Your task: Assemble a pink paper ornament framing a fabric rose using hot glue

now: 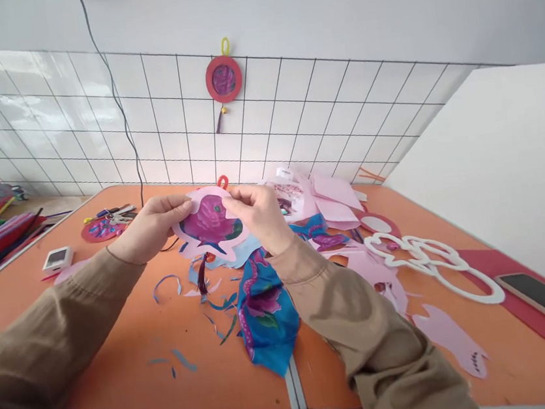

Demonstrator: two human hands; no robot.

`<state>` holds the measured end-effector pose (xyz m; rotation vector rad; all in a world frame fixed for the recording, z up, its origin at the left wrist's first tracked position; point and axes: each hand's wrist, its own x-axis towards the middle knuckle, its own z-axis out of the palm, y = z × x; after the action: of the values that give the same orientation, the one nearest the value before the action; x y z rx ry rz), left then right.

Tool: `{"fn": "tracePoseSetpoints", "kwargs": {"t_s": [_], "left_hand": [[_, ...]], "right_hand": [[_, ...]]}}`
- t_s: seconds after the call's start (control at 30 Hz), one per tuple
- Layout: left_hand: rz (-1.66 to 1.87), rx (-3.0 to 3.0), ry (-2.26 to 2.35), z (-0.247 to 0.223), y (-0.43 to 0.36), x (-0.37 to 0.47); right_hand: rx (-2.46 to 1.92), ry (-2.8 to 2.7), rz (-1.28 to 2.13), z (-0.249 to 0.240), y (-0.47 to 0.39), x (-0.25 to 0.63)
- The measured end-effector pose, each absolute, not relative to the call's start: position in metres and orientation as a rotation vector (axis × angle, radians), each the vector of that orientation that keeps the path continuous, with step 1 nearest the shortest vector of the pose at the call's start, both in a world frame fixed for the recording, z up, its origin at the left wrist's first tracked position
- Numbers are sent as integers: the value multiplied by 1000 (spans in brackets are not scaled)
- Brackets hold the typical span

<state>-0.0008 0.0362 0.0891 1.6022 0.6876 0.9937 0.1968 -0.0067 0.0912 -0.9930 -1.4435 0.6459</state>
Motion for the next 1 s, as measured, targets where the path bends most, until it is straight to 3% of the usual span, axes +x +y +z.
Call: {"fn": "tracePoseSetpoints", "kwargs": {"t_s": [0.27,0.7,1.0], "left_hand": [[878,1571,524,108,42,-1],[708,1600,402,90,44,9],[711,1752,337,87,37,6]], "right_hand": [[-951,-1331,519,104,-5,198],[-906,-1261,363,100,-4,202],[-884,-1142,562,100,1,209]]}}
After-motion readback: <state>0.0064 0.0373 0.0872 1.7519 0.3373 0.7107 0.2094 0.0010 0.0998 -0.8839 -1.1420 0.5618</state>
